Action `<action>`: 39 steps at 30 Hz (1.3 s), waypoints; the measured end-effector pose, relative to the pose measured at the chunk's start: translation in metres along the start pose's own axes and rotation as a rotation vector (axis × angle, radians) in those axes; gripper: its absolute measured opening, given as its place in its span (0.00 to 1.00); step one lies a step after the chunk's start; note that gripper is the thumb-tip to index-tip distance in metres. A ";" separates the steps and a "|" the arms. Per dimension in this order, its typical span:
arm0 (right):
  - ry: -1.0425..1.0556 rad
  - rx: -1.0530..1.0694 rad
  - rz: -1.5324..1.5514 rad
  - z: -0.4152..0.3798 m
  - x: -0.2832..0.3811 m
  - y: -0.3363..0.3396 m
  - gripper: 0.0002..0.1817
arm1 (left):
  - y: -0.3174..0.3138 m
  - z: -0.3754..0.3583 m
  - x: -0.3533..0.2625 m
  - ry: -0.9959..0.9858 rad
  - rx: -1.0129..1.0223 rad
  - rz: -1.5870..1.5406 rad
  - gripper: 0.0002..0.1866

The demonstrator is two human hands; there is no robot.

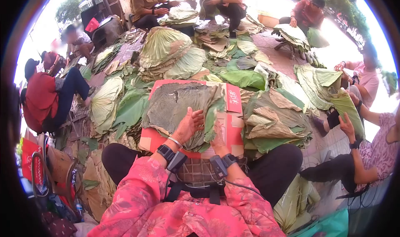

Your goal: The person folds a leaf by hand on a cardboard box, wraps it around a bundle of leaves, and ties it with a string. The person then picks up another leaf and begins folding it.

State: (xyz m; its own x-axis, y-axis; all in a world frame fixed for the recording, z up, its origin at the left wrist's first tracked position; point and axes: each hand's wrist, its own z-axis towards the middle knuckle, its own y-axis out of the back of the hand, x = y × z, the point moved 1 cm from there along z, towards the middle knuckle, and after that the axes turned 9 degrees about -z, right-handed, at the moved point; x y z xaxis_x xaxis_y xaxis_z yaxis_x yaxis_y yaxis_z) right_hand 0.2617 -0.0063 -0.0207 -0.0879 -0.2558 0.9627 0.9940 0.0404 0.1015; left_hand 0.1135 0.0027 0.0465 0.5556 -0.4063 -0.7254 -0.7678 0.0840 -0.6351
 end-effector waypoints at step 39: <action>0.298 0.254 -1.289 0.043 0.035 -0.087 0.34 | 0.070 -0.039 -0.010 -0.517 -0.629 0.358 0.16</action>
State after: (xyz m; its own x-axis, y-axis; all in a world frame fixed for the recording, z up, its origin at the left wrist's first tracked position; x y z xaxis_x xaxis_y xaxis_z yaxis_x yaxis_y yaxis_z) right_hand 0.1691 0.0227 0.0144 -0.8942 -0.4438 0.0593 0.1720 -0.2183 0.9606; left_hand 0.0420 -0.0224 0.0201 0.2062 0.0225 -0.9783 -0.8718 -0.4498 -0.1941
